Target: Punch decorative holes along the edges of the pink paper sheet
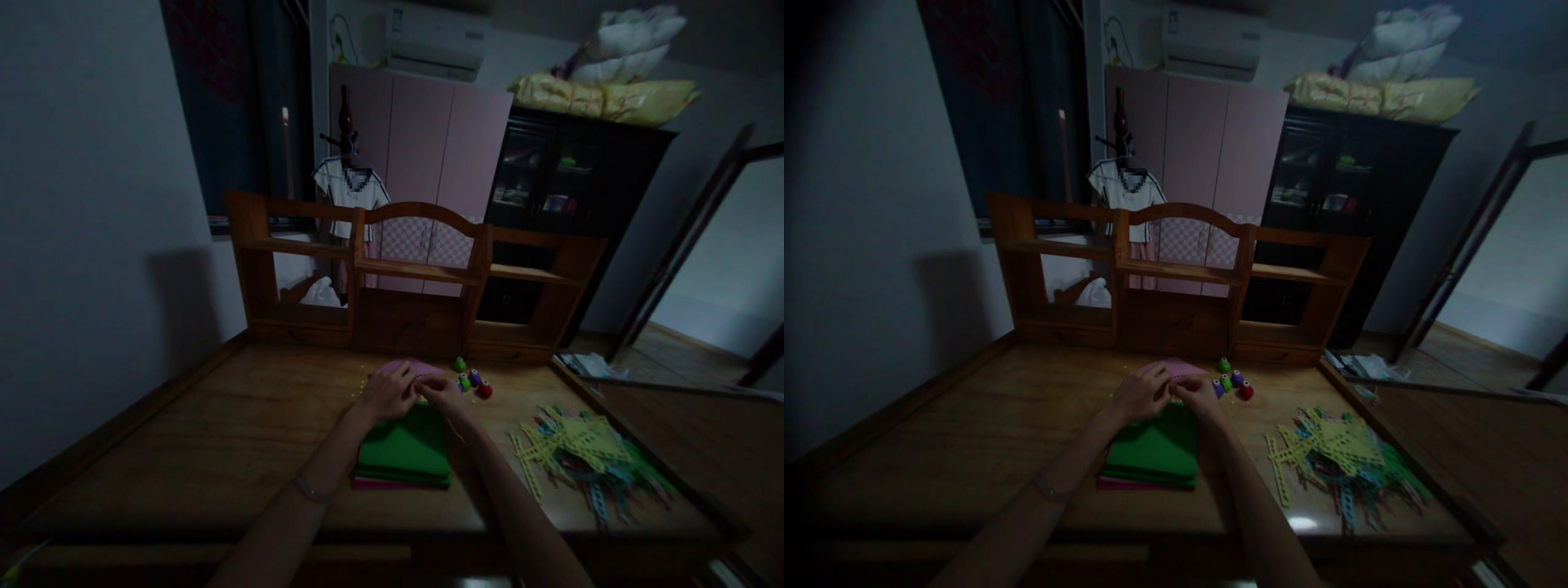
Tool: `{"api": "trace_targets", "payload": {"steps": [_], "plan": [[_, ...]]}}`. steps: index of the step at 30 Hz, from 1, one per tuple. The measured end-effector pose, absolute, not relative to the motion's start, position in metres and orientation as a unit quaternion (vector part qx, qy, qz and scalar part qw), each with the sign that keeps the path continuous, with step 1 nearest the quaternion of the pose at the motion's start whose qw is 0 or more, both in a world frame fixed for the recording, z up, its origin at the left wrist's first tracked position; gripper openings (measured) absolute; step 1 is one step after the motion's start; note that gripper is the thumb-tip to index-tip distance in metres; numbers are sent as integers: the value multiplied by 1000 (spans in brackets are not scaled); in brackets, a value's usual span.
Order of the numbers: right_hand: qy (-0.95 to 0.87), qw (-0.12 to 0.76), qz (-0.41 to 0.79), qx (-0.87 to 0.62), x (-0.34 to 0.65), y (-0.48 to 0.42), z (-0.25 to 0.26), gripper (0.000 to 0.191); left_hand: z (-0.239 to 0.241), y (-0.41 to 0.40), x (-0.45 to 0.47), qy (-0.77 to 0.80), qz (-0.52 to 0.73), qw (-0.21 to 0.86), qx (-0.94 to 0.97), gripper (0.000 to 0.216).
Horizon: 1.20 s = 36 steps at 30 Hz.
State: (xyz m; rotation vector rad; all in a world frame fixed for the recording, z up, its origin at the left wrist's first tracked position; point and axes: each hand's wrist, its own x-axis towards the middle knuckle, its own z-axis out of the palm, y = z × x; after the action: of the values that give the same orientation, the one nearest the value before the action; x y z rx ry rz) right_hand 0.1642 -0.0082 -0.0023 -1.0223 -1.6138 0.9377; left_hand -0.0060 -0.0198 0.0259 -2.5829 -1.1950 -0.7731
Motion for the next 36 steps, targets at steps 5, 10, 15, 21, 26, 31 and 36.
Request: {"api": "trace_targets", "payload": {"steps": [5, 10, 15, 21, 26, 31, 36], "plan": [[-672, 482, 364, -430, 165, -8, -5, 28, 23, -17, -6, -387, -251, 112, -880, 15], [-681, 480, 354, -424, 165, -8, -4, 27, 20, -14, -6, -387, -264, 103, -878, 10], [-679, 490, 353, -417, 166, -5, -6, 27, 17, -10, -8, -370, -279, 87, -882, 11], [-670, 494, 357, -424, 165, -4, -7, 25, 13, -5, -8, -362, -281, 84, -885, 10], [-656, 496, 378, -424, 164, -3, -6, 23, 14, -6, -8, -369, -287, 93, -879, 9], [-631, 513, 394, -429, 164, -2, -10, 19, 16, -7, -9, -367, -299, 91, -876, 5], [-615, 505, 405, -450, 165, -4, -10, 18, 17, -8, -8, -375, -312, 73, -870, 5]]}}
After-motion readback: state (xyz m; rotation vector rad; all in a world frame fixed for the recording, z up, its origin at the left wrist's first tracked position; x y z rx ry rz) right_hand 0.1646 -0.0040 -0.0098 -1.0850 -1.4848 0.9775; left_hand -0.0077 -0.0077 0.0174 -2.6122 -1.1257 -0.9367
